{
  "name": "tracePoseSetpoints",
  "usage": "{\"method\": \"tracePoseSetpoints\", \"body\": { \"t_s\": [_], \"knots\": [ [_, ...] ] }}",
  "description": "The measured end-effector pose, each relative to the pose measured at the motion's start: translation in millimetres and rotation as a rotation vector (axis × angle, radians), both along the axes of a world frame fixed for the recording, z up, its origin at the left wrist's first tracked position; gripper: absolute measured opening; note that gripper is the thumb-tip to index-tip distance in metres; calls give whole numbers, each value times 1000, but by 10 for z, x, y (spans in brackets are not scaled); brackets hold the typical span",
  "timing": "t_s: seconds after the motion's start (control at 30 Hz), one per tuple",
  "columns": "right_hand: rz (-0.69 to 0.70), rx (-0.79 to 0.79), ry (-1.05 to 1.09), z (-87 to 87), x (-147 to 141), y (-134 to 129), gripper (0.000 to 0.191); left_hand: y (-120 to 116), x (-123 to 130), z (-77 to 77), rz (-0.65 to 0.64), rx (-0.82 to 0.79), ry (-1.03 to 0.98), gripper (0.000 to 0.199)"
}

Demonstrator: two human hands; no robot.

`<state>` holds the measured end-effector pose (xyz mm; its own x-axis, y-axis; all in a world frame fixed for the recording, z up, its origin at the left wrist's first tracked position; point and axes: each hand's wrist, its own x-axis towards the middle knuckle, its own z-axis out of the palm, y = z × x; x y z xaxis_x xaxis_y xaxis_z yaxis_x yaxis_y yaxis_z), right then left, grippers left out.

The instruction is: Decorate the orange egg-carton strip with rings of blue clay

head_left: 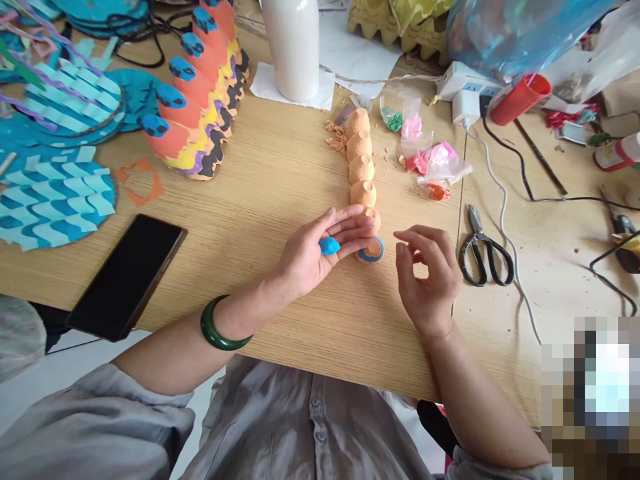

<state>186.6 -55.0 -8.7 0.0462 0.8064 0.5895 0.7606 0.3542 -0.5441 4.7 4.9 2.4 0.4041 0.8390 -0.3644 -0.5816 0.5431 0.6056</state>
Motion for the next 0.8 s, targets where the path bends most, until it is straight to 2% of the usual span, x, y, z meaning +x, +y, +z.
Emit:
{"method": "tracePoseSetpoints", "body": {
  "t_s": [0.13,0.23,0.57,0.73,0.8],
  "knots": [
    [262,93,-100,34,-120,-63,26,-133,40,13,-53,84,-107,42],
    [327,78,-114,26,-202,-93,27,-207,49,2,-116,115,-123,41],
    [302,104,-131,76,-220,-116,21,-251,69,-22,-191,106,-170,39],
    [125,140,-206,115,-229,-126,21,-278,60,-15,-223,101,-170,34],
    [96,153,-282,110,-242,-130,28,-285,56,-16,-244,95,-168,33]
  ]
}}
